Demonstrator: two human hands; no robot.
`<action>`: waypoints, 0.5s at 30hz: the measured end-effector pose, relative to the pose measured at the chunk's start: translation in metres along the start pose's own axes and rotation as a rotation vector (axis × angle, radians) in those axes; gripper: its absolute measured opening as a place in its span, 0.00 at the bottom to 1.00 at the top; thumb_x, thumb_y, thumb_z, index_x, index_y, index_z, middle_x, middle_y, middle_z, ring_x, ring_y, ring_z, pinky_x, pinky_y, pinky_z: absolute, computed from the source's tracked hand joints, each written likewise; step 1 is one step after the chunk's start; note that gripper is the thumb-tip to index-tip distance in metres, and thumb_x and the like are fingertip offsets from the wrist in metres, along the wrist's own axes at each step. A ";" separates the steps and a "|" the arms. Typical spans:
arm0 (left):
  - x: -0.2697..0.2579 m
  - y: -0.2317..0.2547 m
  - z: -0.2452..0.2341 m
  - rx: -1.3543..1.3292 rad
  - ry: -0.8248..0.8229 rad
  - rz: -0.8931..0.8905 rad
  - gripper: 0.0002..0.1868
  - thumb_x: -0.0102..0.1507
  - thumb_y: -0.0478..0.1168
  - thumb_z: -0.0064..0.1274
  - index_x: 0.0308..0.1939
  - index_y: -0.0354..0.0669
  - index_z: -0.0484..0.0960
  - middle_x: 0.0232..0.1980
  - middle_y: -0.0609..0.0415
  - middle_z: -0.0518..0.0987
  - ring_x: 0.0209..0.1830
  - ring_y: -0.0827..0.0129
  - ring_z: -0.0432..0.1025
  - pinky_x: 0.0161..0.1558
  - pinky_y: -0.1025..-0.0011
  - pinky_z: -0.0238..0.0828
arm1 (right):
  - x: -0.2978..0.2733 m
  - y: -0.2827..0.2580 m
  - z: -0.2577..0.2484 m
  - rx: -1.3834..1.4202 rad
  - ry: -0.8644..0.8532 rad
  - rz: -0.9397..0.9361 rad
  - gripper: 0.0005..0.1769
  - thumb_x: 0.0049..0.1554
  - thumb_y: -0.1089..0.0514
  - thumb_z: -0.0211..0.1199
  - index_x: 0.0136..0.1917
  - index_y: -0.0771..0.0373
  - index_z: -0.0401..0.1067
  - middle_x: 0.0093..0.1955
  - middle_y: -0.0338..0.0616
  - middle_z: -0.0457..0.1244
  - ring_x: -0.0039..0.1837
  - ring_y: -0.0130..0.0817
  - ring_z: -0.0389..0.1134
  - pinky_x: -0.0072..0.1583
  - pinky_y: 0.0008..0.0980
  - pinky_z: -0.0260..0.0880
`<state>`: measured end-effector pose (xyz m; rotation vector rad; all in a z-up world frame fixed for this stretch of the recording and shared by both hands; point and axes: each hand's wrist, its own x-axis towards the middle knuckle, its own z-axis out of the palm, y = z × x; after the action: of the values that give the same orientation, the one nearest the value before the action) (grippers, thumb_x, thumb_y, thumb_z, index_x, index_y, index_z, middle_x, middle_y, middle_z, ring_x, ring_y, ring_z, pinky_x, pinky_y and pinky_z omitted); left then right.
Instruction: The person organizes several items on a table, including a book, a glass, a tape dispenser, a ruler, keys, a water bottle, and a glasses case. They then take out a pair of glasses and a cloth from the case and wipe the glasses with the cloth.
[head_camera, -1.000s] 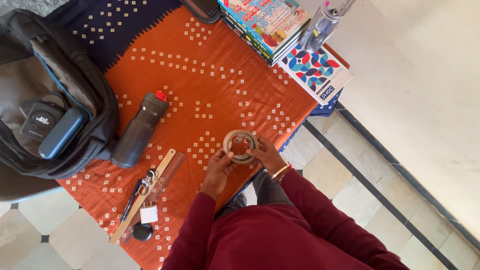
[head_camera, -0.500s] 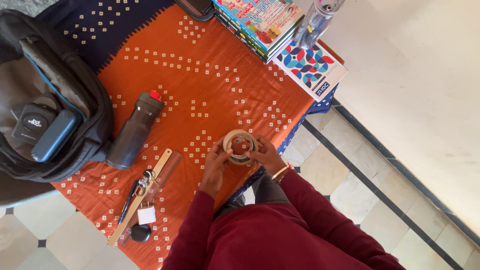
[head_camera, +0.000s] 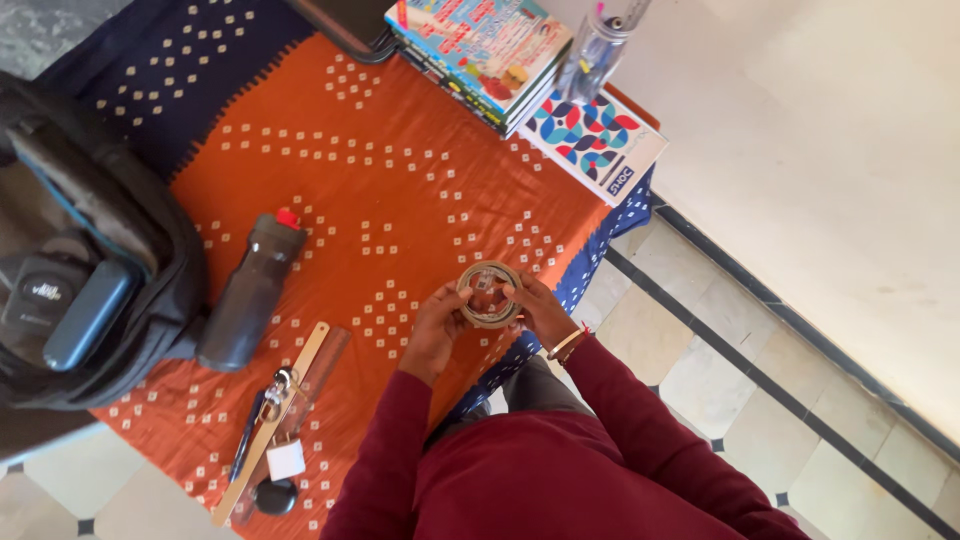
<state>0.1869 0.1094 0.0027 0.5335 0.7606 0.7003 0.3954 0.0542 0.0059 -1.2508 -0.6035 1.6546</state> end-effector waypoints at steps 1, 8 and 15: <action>0.003 -0.001 0.002 -0.039 -0.060 0.011 0.14 0.70 0.44 0.52 0.54 0.37 0.77 0.49 0.55 0.81 0.47 0.72 0.76 0.50 0.69 0.73 | 0.001 0.000 -0.005 0.025 -0.029 -0.013 0.24 0.63 0.46 0.61 0.65 0.62 0.67 0.46 0.38 0.67 0.42 0.23 0.67 0.42 0.26 0.69; 0.036 -0.003 0.034 -0.153 0.002 -0.133 0.16 0.66 0.45 0.50 0.54 0.41 0.77 0.49 0.56 0.82 0.49 0.69 0.77 0.51 0.67 0.74 | 0.006 -0.009 -0.030 0.021 0.061 -0.037 0.23 0.63 0.45 0.62 0.61 0.66 0.69 0.45 0.37 0.67 0.41 0.24 0.68 0.42 0.25 0.69; 0.093 -0.007 0.055 -0.119 0.050 -0.145 0.19 0.66 0.49 0.50 0.54 0.42 0.77 0.49 0.54 0.82 0.48 0.69 0.77 0.48 0.69 0.75 | 0.022 -0.045 -0.061 -0.013 0.204 -0.074 0.29 0.57 0.52 0.67 0.68 0.64 0.66 0.47 0.44 0.70 0.42 0.30 0.74 0.46 0.29 0.76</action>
<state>0.2798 0.1632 -0.0082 0.3503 0.7911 0.6220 0.4685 0.0843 0.0105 -1.3698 -0.5290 1.4428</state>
